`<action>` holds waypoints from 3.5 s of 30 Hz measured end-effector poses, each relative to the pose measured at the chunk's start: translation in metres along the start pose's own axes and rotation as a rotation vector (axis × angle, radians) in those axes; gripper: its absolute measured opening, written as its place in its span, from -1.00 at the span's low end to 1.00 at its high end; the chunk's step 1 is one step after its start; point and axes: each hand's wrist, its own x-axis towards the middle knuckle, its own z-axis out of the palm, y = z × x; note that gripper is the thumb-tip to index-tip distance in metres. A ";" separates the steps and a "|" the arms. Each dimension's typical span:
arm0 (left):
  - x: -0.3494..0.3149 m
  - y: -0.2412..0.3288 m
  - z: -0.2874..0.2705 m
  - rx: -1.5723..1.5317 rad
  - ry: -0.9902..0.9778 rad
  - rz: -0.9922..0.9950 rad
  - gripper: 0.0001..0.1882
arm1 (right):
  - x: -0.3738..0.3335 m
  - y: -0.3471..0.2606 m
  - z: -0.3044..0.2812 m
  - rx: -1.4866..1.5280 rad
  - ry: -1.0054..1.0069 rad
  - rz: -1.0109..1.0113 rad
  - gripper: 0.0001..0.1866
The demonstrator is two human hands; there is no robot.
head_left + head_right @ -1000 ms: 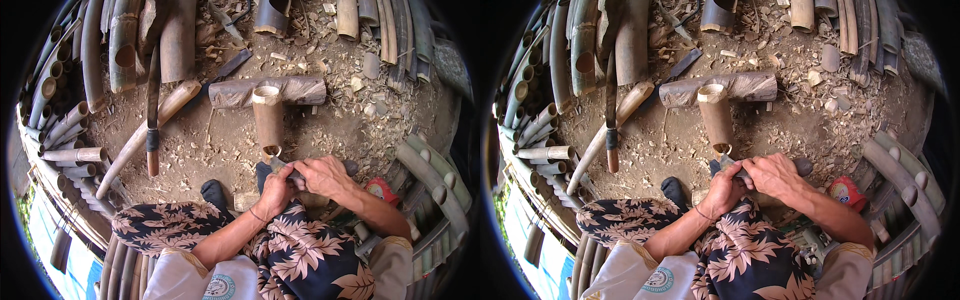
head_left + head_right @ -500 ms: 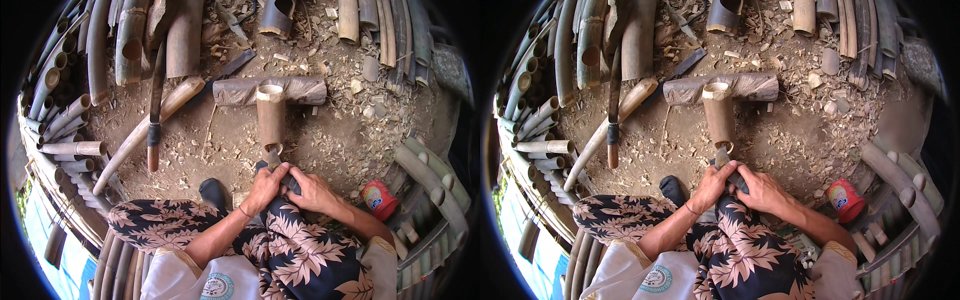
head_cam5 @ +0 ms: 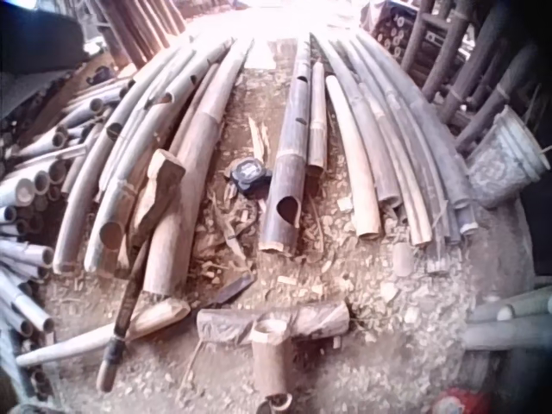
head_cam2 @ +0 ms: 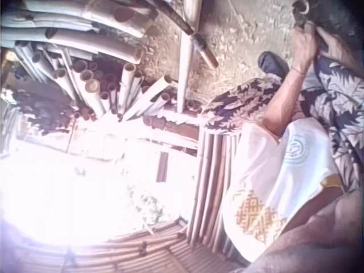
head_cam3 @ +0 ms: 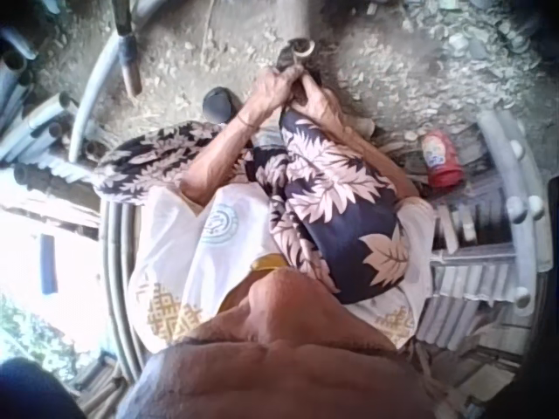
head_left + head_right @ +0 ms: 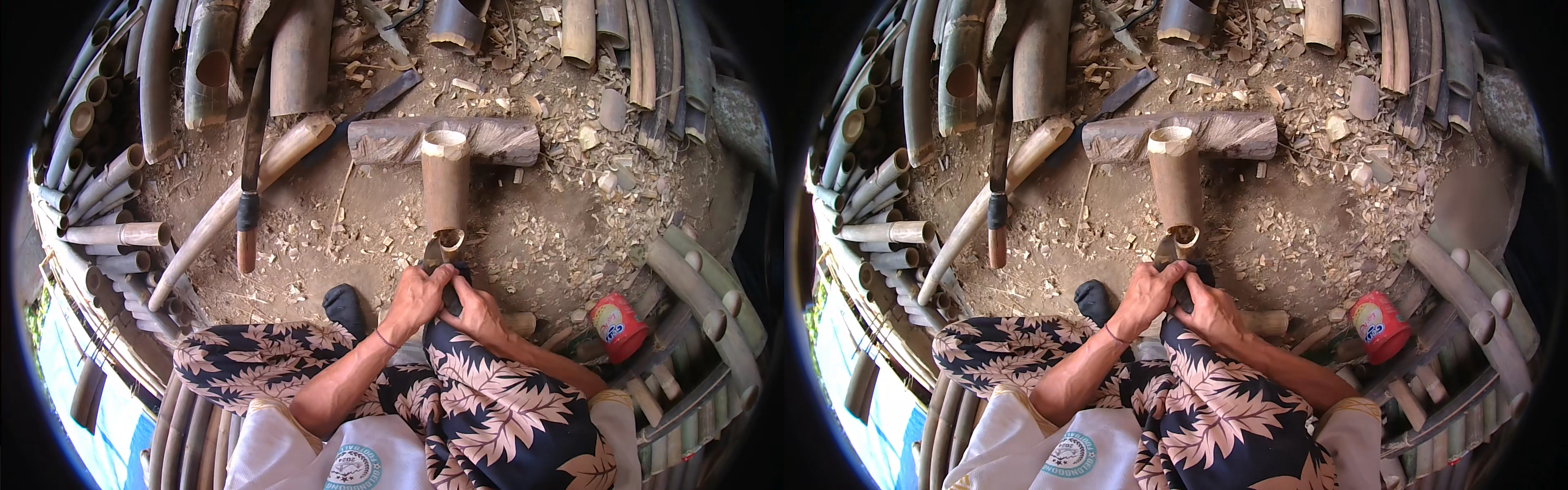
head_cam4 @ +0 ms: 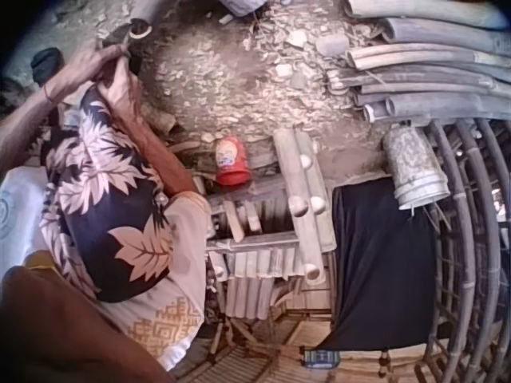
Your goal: The person prepares bamboo pieces by carving notches with a small knife and then uses a saw to cut bamboo segments to specific lengths on a work surface.
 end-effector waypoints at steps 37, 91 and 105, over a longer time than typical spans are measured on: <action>0.002 -0.009 0.055 -1.115 -0.561 -0.127 -0.50 | 0.014 -0.037 -0.106 -0.730 -0.346 -0.225 -0.59; -0.003 0.029 0.042 -1.403 -0.400 -0.053 -0.58 | 0.093 -0.120 -0.101 -1.274 -0.523 -0.469 -0.89; -0.065 -0.035 0.005 0.158 -0.252 0.655 -0.17 | -0.013 -0.036 -0.044 0.361 0.288 -0.106 -0.52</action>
